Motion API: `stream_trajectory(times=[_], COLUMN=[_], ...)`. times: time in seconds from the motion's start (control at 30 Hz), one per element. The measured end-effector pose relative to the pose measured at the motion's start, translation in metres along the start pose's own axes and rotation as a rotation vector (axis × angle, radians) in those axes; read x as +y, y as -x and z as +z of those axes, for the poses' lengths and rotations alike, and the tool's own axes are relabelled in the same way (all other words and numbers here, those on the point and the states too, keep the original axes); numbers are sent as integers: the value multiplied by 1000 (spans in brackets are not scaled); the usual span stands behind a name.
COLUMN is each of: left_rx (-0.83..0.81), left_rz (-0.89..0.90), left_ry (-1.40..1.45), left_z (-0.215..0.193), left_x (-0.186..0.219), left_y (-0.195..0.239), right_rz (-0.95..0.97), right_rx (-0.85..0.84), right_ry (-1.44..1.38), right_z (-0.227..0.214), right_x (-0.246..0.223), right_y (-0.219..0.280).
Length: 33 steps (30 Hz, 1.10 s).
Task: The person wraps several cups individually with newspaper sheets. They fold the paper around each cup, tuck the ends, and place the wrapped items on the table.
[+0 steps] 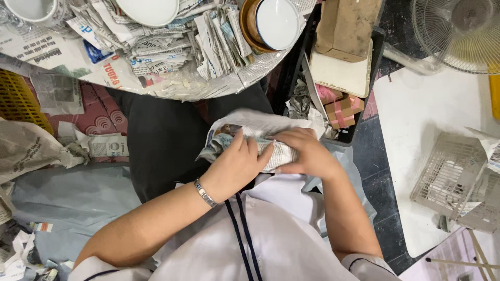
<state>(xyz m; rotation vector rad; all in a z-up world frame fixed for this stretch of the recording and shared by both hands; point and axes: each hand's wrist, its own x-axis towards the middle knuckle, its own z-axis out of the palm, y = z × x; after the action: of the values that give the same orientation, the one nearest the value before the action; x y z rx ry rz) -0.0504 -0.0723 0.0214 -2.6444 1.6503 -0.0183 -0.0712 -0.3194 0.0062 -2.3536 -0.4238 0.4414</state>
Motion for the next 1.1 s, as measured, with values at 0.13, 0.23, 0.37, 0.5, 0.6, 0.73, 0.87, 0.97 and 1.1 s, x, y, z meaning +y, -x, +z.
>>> stream_trajectory(times=[0.13, 0.23, 0.37, 0.5, 0.6, 0.73, 0.87, 0.97, 1.1], left_rx=[-79, -271, -393, -280, -194, -17, 173, 320, 435], left_rz=[-68, -96, -128, -195, -256, -247, -271, -381, -526], left_ry=[179, 479, 606, 691, 663, 689, 778, 785, 602], left_z=[-2, -4, -3, -6, -10, -8, -1, 0, -1], left_x=[-11, -20, -37, -47, -53, -64, -75, -71, -57], left_y=[-4, -8, -18, -13, 2, 29, 50, 61, 75], right_rz=[54, -18, -40, -52, -50, -103, -67, -50, -28], right_rx=[97, 198, 219, 150, 106, 134, 112, 118, 99], right_ry=[331, 472, 303, 195, 101, 30, 69, 39, -22], right_z=[11, 28, 26, 16, 7, 5, 6, 6, 4], right_x=[-40, -55, -45, -32, -25, -25, -26, -24, -15], right_y=[14, 16, 10, -4, -15, -16, -15, -16, -20])
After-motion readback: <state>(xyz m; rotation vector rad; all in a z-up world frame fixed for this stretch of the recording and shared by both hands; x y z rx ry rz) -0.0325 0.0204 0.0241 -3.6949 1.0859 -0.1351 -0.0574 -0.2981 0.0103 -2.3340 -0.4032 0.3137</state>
